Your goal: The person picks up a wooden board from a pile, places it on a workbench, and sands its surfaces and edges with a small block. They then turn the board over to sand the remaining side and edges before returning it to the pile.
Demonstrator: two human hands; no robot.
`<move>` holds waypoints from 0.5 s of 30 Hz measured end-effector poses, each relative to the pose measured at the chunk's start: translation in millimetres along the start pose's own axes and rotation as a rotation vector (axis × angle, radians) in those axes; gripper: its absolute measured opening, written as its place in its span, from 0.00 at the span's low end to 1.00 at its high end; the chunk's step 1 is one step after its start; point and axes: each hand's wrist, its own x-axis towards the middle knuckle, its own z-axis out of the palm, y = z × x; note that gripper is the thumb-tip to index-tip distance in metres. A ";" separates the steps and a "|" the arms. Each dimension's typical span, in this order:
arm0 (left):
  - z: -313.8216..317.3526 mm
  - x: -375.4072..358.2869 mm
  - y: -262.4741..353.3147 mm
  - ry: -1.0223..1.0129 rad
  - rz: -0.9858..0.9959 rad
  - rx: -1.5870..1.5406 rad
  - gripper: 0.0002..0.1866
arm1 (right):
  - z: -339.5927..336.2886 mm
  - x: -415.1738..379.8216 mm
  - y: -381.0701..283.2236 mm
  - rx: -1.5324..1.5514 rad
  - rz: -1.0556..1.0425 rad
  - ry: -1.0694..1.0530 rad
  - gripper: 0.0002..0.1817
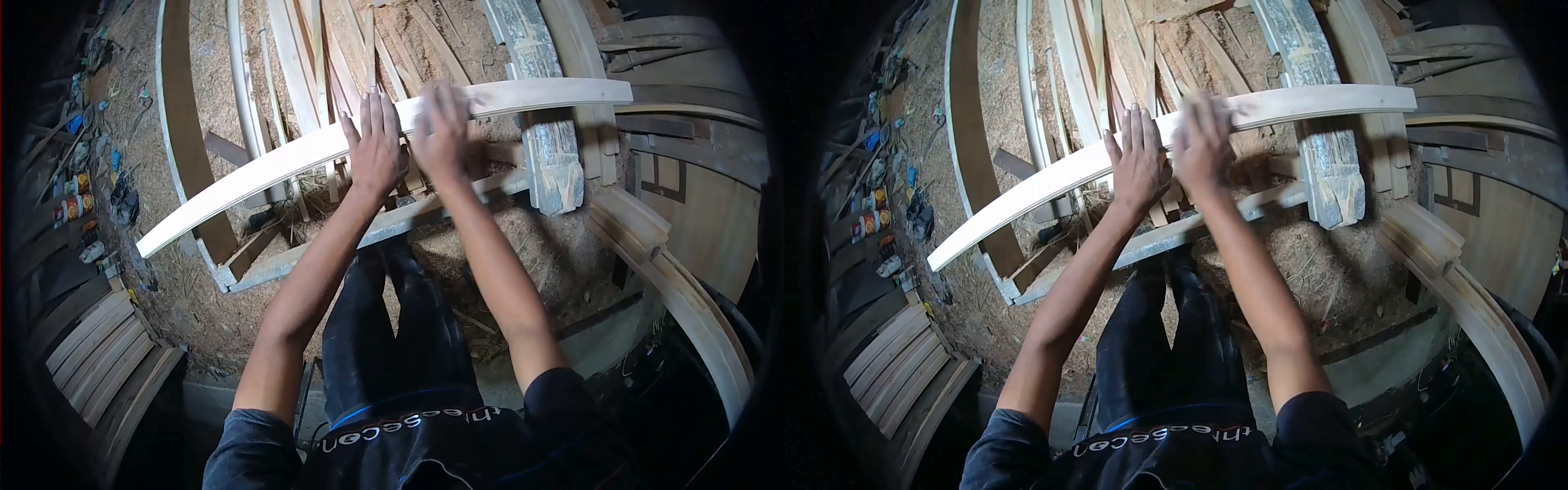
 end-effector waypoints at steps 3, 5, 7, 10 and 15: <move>-0.7 -0.6 -0.8 0.064 0.005 -0.196 0.48 | -11.9 -10.9 -9.5 0.056 -0.091 -0.188 0.23; -8.6 -0.5 -1.9 0.000 0.017 -0.165 0.49 | -23.0 -4.5 24.9 -0.021 -0.068 -0.157 0.23; -11.1 1.9 -2.3 -0.010 0.033 -0.174 0.49 | -38.2 12.6 65.6 -0.136 0.005 -0.089 0.23; -9.2 2.7 -0.6 -0.008 0.021 -0.195 0.51 | -56.1 22.3 81.2 -0.128 0.106 -0.030 0.24; 1.0 10.9 12.0 0.027 0.020 -0.139 0.48 | -22.9 1.5 21.0 0.002 -0.027 -0.104 0.21</move>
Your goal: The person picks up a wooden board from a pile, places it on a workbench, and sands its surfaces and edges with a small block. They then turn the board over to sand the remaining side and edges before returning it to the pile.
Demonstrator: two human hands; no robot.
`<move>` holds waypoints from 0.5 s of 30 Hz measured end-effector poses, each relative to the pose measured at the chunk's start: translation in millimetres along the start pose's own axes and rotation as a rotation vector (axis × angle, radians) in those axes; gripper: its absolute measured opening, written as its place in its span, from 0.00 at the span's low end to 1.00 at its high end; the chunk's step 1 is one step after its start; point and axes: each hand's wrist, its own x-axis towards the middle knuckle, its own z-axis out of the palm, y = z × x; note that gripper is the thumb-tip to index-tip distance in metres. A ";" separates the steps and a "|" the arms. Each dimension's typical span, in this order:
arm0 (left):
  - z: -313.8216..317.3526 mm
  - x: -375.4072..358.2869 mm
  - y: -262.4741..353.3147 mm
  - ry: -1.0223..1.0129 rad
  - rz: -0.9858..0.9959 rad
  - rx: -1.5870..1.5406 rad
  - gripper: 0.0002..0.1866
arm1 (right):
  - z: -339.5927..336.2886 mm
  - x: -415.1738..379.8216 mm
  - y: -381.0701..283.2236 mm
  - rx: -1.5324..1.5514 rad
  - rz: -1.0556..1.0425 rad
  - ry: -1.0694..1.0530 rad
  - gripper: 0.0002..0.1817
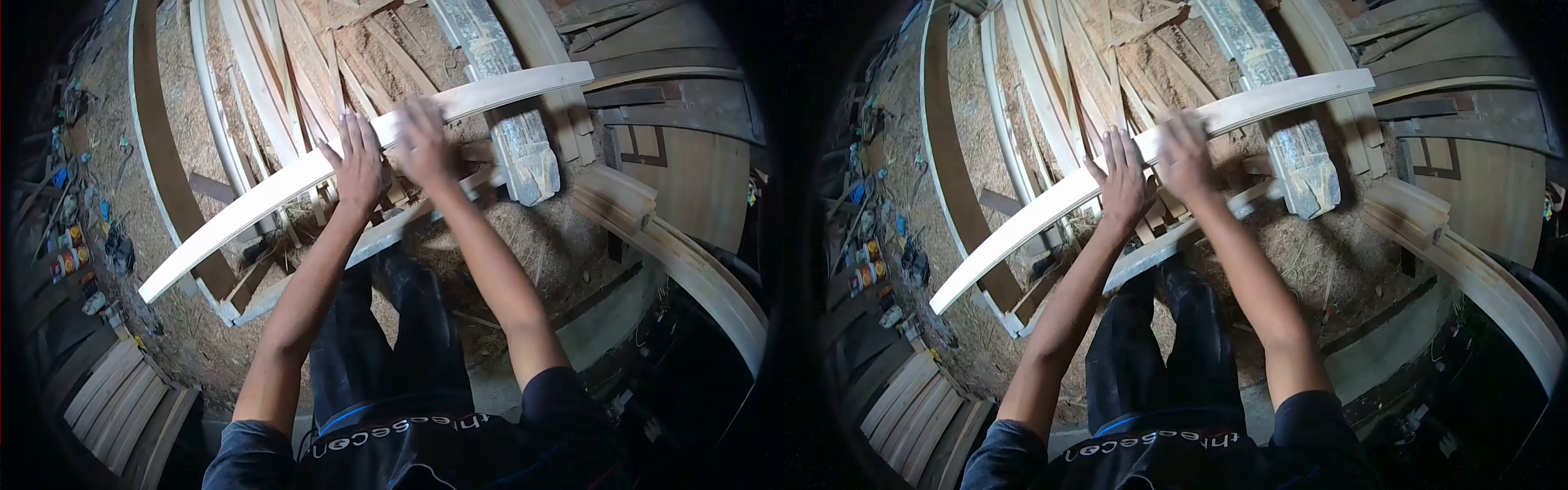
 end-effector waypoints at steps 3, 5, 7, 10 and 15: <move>-4.8 1.1 2.7 -0.079 -0.026 -0.032 0.48 | 3.0 -6.4 -9.0 0.053 -0.100 -0.118 0.24; 7.8 1.4 -0.3 -0.006 0.017 0.045 0.49 | -8.2 4.9 14.6 0.004 -0.114 -0.088 0.23; -4.0 4.1 8.9 -0.043 0.019 0.018 0.50 | -26.5 18.5 57.9 -0.101 -0.078 -0.035 0.20; -2.9 14.7 23.6 -0.065 0.017 0.023 0.51 | -57.2 44.9 121.9 -0.118 0.015 0.106 0.21; -6.8 35.0 63.9 -0.105 -0.039 -0.057 0.52 | -52.7 54.6 114.2 -0.180 0.127 0.124 0.21</move>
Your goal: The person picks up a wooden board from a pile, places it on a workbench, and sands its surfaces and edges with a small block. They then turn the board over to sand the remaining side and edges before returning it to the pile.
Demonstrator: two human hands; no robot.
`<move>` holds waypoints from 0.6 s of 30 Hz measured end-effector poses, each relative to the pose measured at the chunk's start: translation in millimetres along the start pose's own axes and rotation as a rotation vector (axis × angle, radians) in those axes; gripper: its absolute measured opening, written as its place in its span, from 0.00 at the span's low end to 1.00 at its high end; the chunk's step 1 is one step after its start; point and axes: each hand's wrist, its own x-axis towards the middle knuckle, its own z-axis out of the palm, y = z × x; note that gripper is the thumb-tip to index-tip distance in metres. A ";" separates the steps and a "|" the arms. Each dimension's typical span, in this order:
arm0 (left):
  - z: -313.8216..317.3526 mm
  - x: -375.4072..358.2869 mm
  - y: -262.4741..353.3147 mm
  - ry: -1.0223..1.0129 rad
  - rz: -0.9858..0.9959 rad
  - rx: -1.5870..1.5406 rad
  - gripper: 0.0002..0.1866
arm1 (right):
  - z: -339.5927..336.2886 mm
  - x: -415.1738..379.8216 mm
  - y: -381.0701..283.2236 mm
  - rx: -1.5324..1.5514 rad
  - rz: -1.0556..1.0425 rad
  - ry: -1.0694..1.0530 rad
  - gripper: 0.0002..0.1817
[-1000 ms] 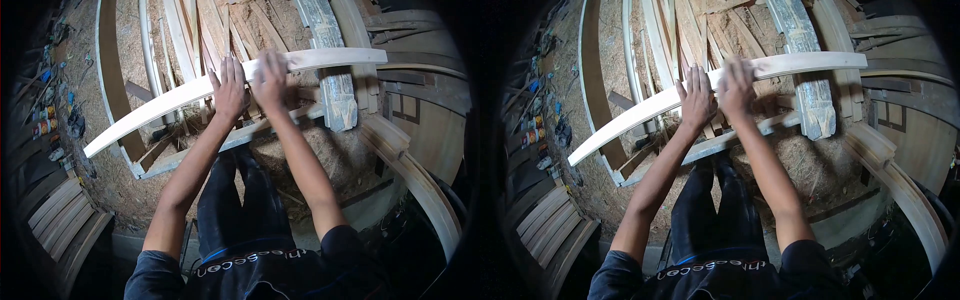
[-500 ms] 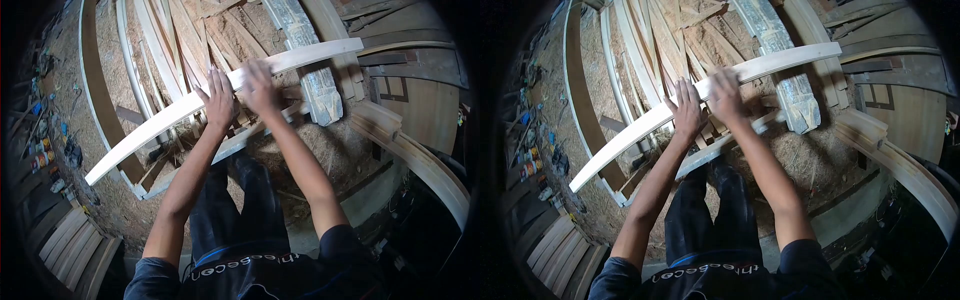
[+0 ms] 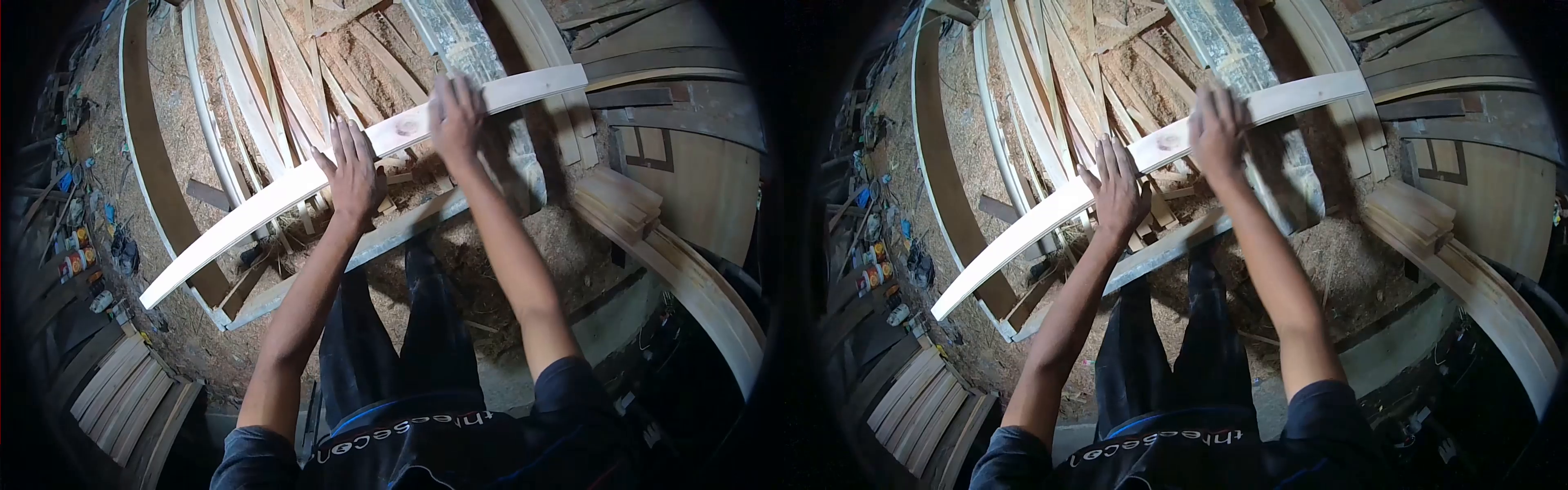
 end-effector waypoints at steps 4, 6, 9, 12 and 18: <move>19.2 20.1 28.3 0.109 0.021 0.099 0.52 | -2.7 -38.4 -25.3 0.194 -0.165 -0.125 0.23; 14.6 26.7 38.3 0.067 0.014 0.086 0.52 | -13.1 -32.0 -2.4 0.215 -0.191 -0.181 0.23; 7.9 31.5 51.7 -0.016 0.009 0.052 0.53 | -36.1 6.4 69.5 0.105 -0.084 -0.076 0.23; 10.8 40.6 63.0 0.005 0.017 0.056 0.53 | -56.8 46.0 134.4 -0.018 -0.009 0.101 0.23; 20.8 62.5 104.6 -0.009 0.026 0.016 0.53 | -35.9 -0.4 69.5 0.204 -0.062 -0.146 0.23</move>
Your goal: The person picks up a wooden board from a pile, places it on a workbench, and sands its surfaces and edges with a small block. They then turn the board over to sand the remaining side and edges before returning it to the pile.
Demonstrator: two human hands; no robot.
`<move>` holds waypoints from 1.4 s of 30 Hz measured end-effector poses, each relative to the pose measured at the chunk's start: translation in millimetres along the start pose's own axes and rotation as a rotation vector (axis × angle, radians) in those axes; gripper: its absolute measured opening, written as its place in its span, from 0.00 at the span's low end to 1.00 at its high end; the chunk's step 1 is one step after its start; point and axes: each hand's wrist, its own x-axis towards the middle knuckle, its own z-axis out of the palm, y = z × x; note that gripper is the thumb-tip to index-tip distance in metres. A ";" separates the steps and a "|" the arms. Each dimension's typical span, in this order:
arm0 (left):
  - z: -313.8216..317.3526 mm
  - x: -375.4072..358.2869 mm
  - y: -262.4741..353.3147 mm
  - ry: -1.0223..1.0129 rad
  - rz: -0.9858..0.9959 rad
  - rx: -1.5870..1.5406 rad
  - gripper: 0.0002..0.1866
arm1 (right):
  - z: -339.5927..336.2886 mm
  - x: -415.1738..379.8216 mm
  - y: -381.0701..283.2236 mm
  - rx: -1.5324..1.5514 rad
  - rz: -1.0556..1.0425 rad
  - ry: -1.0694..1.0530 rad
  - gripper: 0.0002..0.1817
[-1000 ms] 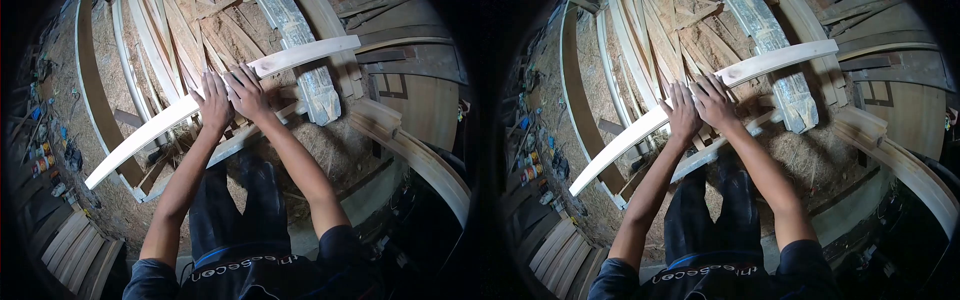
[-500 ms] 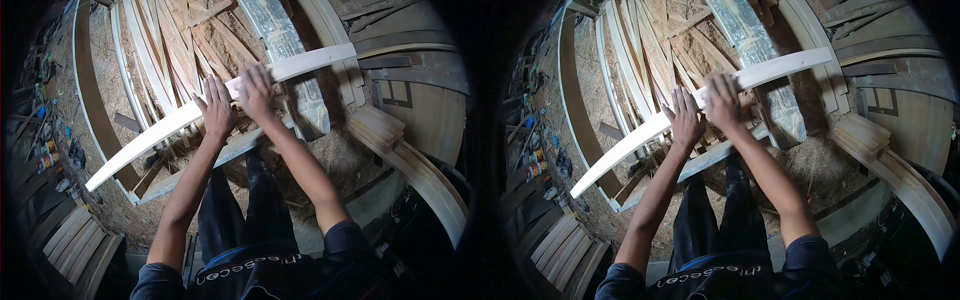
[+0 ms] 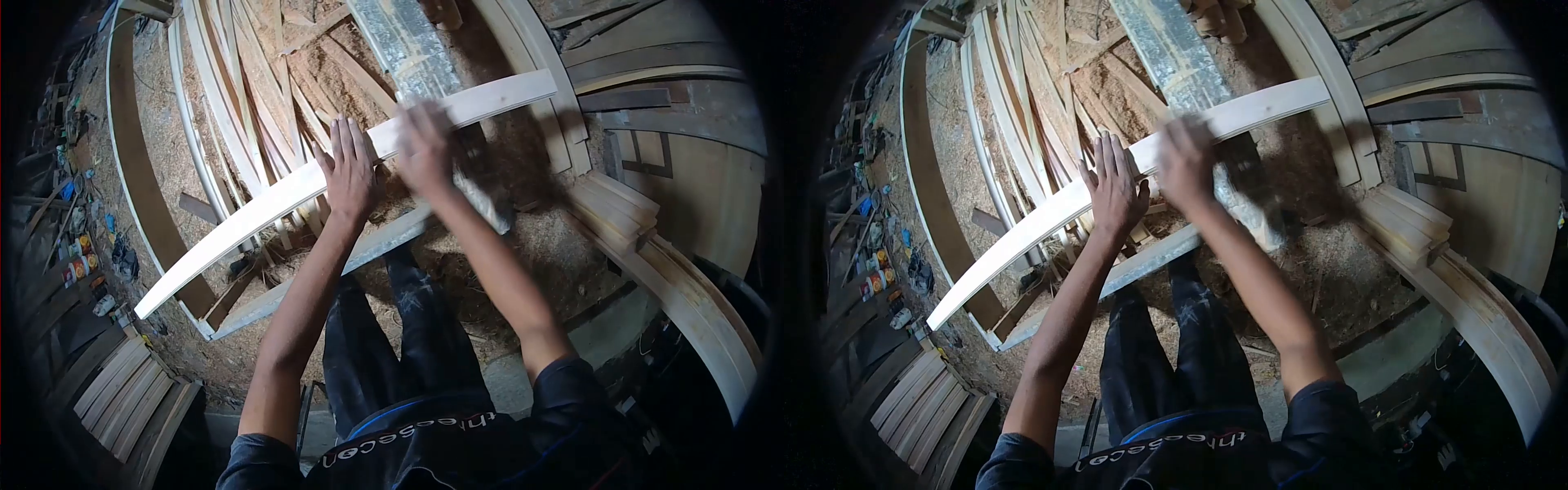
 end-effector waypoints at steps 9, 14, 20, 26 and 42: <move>-5.6 4.6 17.3 0.037 0.027 -0.005 0.55 | -84.1 46.6 131.4 -0.257 -0.063 0.202 0.23; -2.6 7.5 20.4 0.062 -0.005 0.037 0.53 | -83.8 45.5 140.8 -0.236 0.073 0.232 0.26; 0.7 6.3 13.8 0.090 0.029 0.029 0.54 | -46.5 12.2 48.9 -0.051 -0.089 0.001 0.25; -1.5 8.9 19.8 0.066 0.026 0.005 0.55 | -94.3 49.0 157.6 -0.151 -0.013 0.223 0.26; 29.1 97.7 140.1 0.038 0.212 0.106 0.48 | -116.2 51.9 179.1 -0.172 0.014 0.189 0.26</move>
